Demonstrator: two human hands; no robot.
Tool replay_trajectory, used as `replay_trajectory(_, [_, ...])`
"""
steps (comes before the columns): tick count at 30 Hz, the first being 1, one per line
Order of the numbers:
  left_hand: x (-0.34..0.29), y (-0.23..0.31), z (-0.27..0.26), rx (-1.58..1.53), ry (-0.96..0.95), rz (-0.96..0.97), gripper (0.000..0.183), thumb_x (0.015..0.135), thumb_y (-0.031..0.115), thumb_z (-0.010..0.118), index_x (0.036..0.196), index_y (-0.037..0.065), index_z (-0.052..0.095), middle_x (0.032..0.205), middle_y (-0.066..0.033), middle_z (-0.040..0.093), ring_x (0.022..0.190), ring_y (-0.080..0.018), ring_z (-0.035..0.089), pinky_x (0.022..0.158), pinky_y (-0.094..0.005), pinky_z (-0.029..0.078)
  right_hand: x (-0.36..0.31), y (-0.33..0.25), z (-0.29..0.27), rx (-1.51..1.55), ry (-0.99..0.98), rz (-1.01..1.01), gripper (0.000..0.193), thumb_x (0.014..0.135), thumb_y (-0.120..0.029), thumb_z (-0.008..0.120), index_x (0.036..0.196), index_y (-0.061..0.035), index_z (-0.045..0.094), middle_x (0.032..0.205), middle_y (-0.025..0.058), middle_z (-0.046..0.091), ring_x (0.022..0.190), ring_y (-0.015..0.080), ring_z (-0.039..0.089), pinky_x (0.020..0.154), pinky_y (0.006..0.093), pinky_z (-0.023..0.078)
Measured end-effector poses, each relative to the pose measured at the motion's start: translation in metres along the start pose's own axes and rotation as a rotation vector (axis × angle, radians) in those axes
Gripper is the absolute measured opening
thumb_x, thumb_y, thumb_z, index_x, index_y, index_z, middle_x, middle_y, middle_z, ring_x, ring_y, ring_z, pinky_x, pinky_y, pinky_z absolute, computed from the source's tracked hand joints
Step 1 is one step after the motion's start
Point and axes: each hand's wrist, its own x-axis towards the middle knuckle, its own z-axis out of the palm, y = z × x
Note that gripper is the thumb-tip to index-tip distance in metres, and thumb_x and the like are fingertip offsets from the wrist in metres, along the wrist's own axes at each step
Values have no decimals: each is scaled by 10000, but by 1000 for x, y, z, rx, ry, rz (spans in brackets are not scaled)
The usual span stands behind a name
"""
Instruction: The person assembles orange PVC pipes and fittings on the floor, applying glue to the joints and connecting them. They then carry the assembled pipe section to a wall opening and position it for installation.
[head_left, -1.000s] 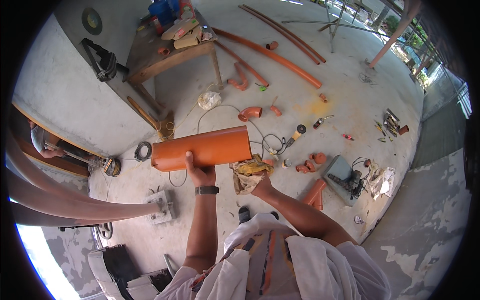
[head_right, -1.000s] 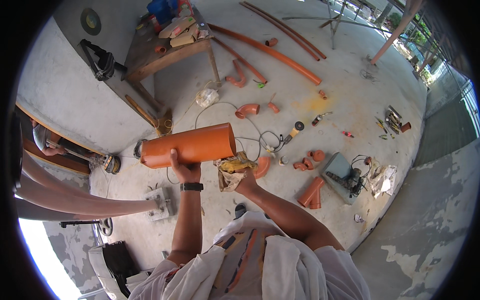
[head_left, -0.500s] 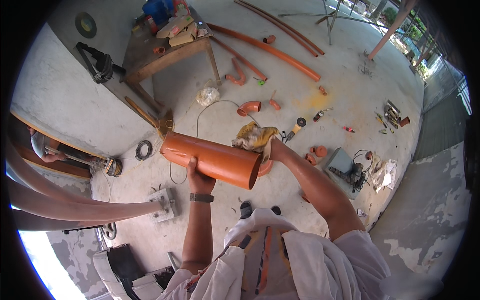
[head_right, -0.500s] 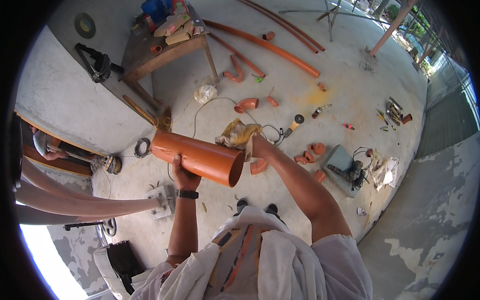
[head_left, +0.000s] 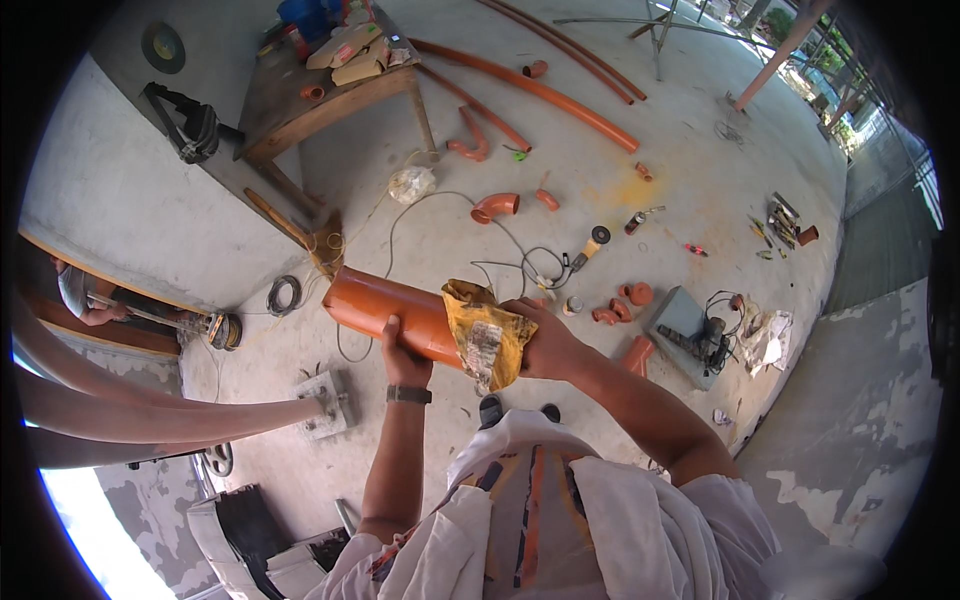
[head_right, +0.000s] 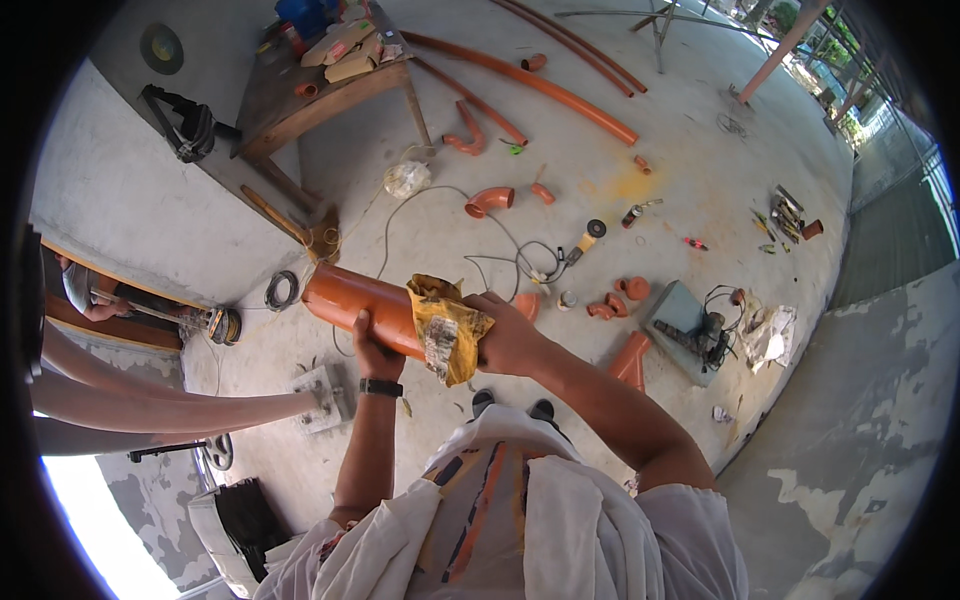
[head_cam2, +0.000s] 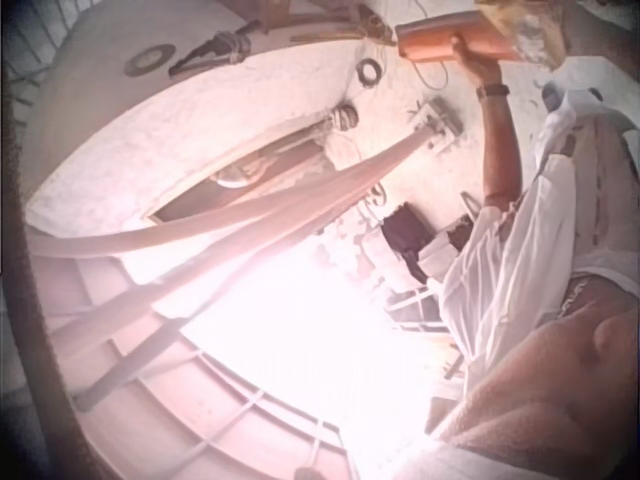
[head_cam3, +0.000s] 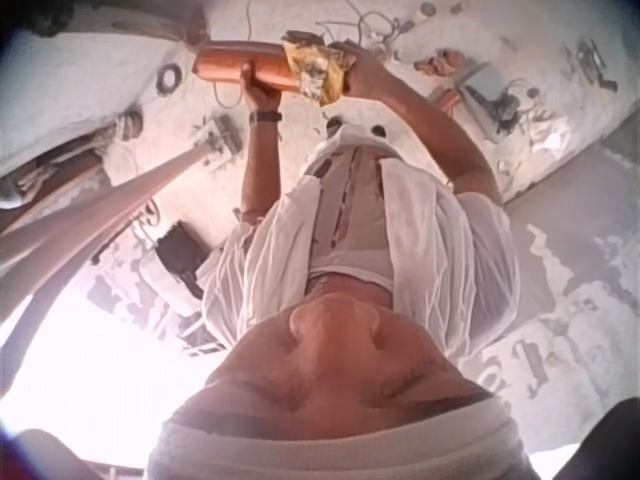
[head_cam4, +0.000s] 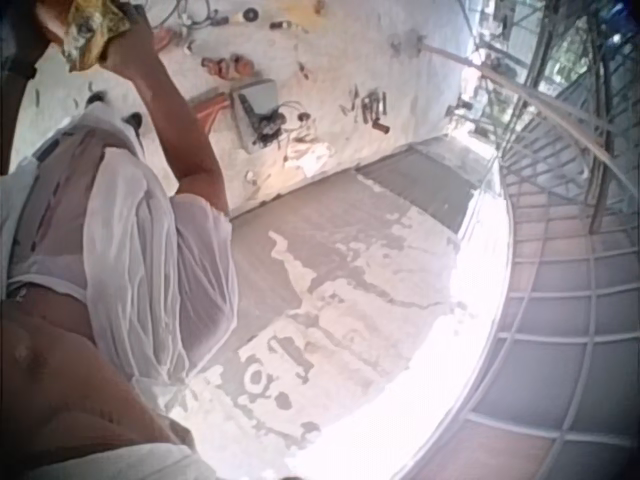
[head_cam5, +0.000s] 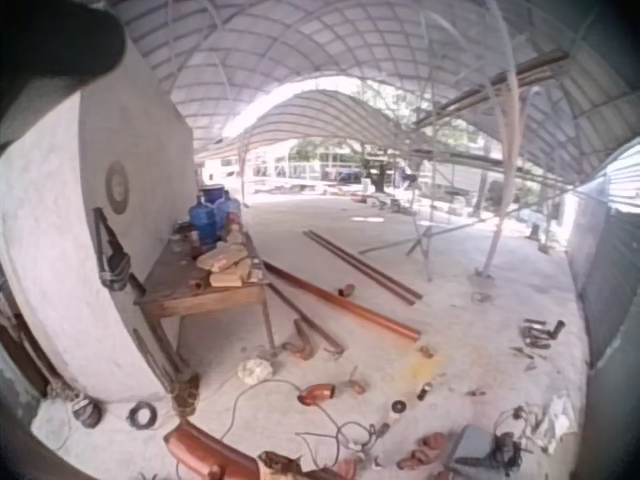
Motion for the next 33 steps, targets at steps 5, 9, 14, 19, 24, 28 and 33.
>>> replay_trajectory(5, [-8, 2, 7, -10, -87, 16, 664, 896, 400, 740, 1409, 51, 502, 1328, -118, 622, 1229, -309, 604, 1087, -491, 487, 2, 28, -1, 240, 225, -159, 372, 913, -197, 742, 1261, -80, 681, 1299, 93, 668, 1163, 258, 656, 1006, 429, 517])
replay_trajectory(9, [-8, 3, 16, 14, -123, 40, 679, 892, 429, 735, 1406, 50, 506, 1334, -125, 621, 1242, -311, 596, 1091, -496, 482, -8, 43, 25, 1046, 165, 445, 371, 974, -130, 704, 1326, -54, 613, 1308, 81, 661, 1141, 196, 678, 967, 386, 570])
replay_trajectory(14, [5, -3, 29, -189, -112, -27, 638, 896, 464, 711, 1389, 99, 534, 1351, -105, 620, 1248, -308, 595, 1100, -506, 472, -24, 36, 89, 2058, 285, 848, 351, 1073, -177, 512, 1406, -64, 516, 1358, 123, 613, 1189, 260, 661, 982, 409, 595])
replay_trajectory(19, [18, -19, 37, -103, 39, 145, 612, 883, 474, 729, 1354, 118, 566, 1334, -87, 622, 1237, -298, 587, 1086, -506, 470, -19, 14, 112, 2617, 8, 224, 401, 1101, -355, 390, 1309, -81, 596, 1259, 143, 673, 1075, 319, 698, 943, 476, 596])
replay_trajectory(24, [26, -19, 18, 92, -21, 235, 617, 887, 441, 750, 1343, 71, 562, 1290, -89, 630, 1194, -288, 602, 1049, -472, 492, -1, -11, 95, 2540, 249, 559, 259, 1081, -192, 460, 1254, -43, 582, 1171, 137, 675, 1028, 280, 712, 886, 426, 637])
replay_trajectory(28, [30, -13, -4, 154, 74, 293, 611, 888, 452, 757, 1328, 72, 572, 1233, -73, 658, 1101, -265, 637, 934, -408, 530, 25, 40, 49, 2062, 596, 765, 243, 1078, -168, 469, 1239, -33, 591, 1173, 133, 676, 1022, 270, 715, 882, 423, 637])
replay_trajectory(33, [24, 0, -20, 133, 209, 133, 573, 868, 495, 773, 1272, 126, 604, 1194, -55, 664, 1017, -238, 641, 835, -377, 534, 20, 113, -20, 1659, 858, 737, 257, 1058, -156, 526, 1275, -35, 595, 1167, 112, 692, 1019, 255, 719, 843, 415, 642])
